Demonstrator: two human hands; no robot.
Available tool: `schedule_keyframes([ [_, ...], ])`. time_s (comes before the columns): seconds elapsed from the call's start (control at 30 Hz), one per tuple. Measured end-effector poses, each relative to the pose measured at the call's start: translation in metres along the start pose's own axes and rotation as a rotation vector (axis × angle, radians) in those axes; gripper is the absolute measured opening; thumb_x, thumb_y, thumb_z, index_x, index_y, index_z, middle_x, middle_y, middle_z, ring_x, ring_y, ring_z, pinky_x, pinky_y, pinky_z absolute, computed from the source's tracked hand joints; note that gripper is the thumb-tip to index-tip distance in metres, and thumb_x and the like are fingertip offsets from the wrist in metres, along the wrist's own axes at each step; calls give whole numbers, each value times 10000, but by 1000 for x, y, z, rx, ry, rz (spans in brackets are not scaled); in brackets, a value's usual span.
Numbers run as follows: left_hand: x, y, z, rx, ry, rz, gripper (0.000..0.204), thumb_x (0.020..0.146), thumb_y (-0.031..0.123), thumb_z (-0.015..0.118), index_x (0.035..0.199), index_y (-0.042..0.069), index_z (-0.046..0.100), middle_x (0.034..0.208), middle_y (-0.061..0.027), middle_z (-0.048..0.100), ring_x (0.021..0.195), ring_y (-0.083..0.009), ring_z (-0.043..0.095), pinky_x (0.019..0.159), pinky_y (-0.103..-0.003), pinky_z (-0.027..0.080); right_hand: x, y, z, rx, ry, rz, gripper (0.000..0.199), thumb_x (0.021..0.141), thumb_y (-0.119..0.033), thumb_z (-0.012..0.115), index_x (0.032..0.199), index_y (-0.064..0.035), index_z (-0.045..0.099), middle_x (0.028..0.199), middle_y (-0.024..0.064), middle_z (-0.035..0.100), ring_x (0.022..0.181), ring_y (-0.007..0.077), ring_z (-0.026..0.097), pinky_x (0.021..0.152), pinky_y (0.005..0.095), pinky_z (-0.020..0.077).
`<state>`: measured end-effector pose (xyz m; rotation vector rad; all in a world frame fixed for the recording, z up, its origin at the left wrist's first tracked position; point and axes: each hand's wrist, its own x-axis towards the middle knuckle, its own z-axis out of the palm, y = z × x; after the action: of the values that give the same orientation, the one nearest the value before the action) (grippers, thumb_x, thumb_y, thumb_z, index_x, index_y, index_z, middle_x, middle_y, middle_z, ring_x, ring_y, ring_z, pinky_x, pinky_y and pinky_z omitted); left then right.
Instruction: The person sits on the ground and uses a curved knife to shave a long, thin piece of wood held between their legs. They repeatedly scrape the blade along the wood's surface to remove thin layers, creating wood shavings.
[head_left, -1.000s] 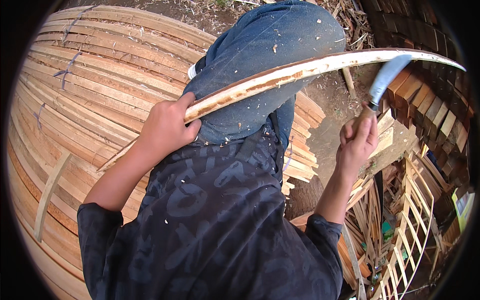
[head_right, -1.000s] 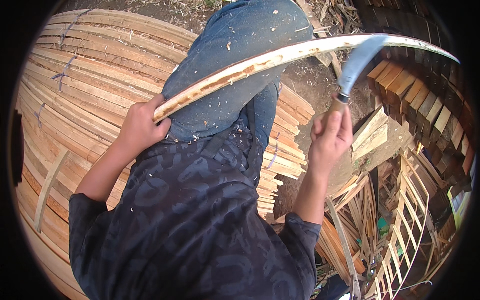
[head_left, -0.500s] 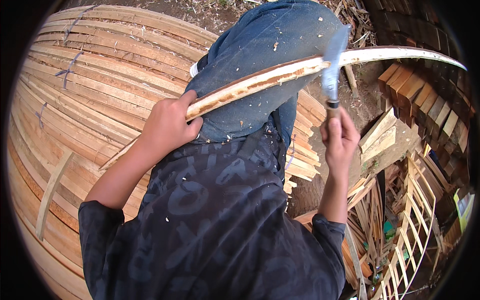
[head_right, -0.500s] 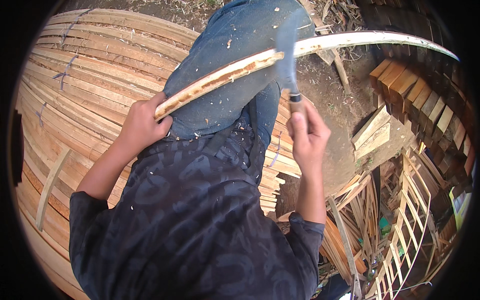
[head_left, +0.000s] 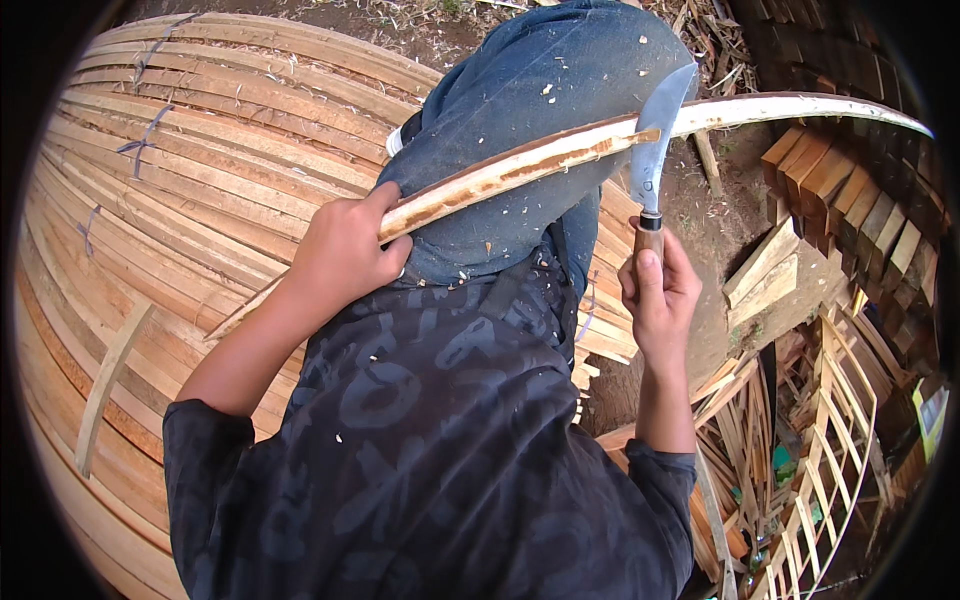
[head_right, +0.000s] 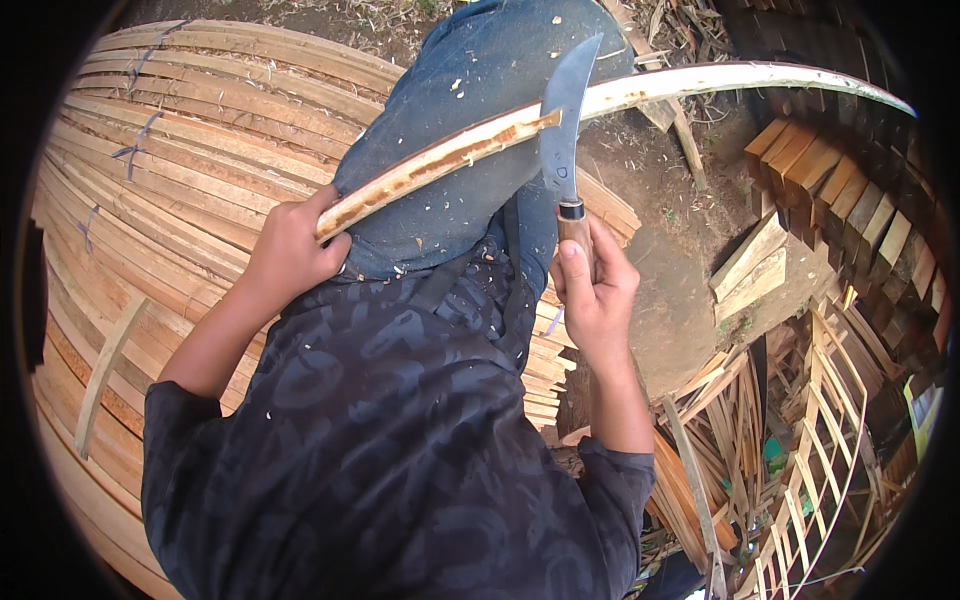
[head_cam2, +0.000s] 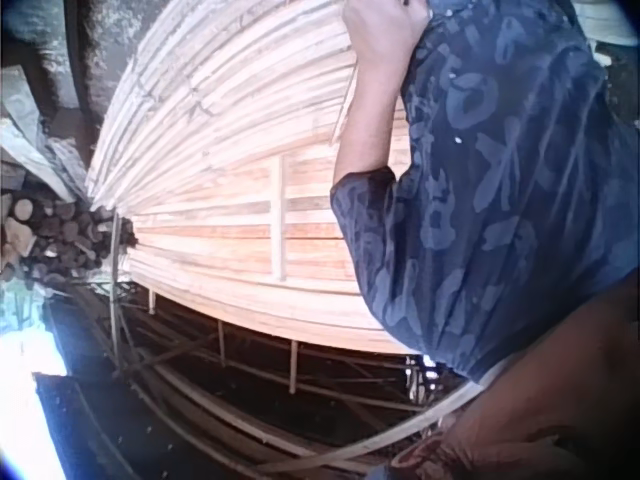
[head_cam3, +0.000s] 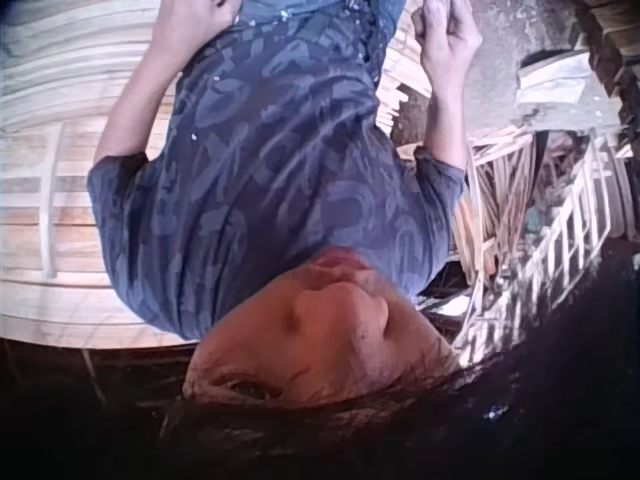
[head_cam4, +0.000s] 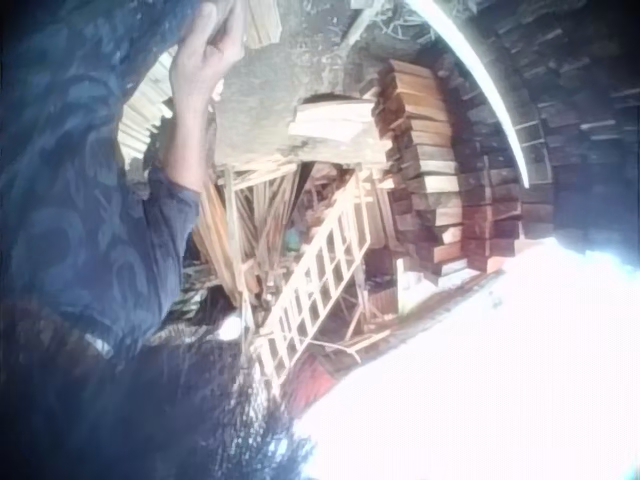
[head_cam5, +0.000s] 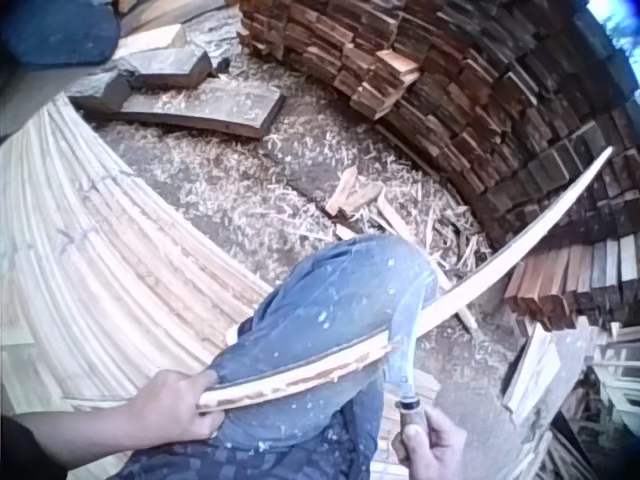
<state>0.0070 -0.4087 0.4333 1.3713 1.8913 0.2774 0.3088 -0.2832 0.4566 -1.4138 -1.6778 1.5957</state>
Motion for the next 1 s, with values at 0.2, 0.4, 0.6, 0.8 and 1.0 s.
schedule_keyframes([
  [0.2,4,2,-6,-15,-12,-43,381,680,114,670,1011,-56,584,684,-266,603,686,-423,629,638,-438,510,10,-1,-16,69,147,8,317,975,-137,536,1247,25,554,690,-8,516,553,21,435,431,169,301],
  [0.4,-1,-1,0,-31,12,-21,361,681,115,667,995,-45,590,672,-253,603,673,-416,627,633,-441,508,18,-5,-22,218,182,-49,299,953,-104,564,1210,49,567,675,-13,526,567,27,458,449,175,336],
  [0.6,3,-1,-6,-26,-19,-14,357,681,127,675,984,-40,588,681,-254,604,675,-420,622,635,-451,506,18,-18,-10,335,230,-42,296,937,-117,584,1201,14,611,669,23,581,495,28,465,423,178,336],
  [0.8,-2,-1,-4,-20,-11,-6,320,679,119,673,946,-33,583,676,-255,603,676,-428,617,644,-457,503,-2,-13,-8,-37,61,-54,342,941,-127,577,1248,22,564,699,15,576,621,34,513,491,191,383],
  [1.0,0,-3,-4,-63,-15,0,288,679,106,670,921,-24,585,652,-250,591,658,-425,612,630,-451,494,-6,-4,-9,-71,-14,-14,362,965,-122,535,1281,54,518,678,-5,526,553,29,470,485,181,353],
])
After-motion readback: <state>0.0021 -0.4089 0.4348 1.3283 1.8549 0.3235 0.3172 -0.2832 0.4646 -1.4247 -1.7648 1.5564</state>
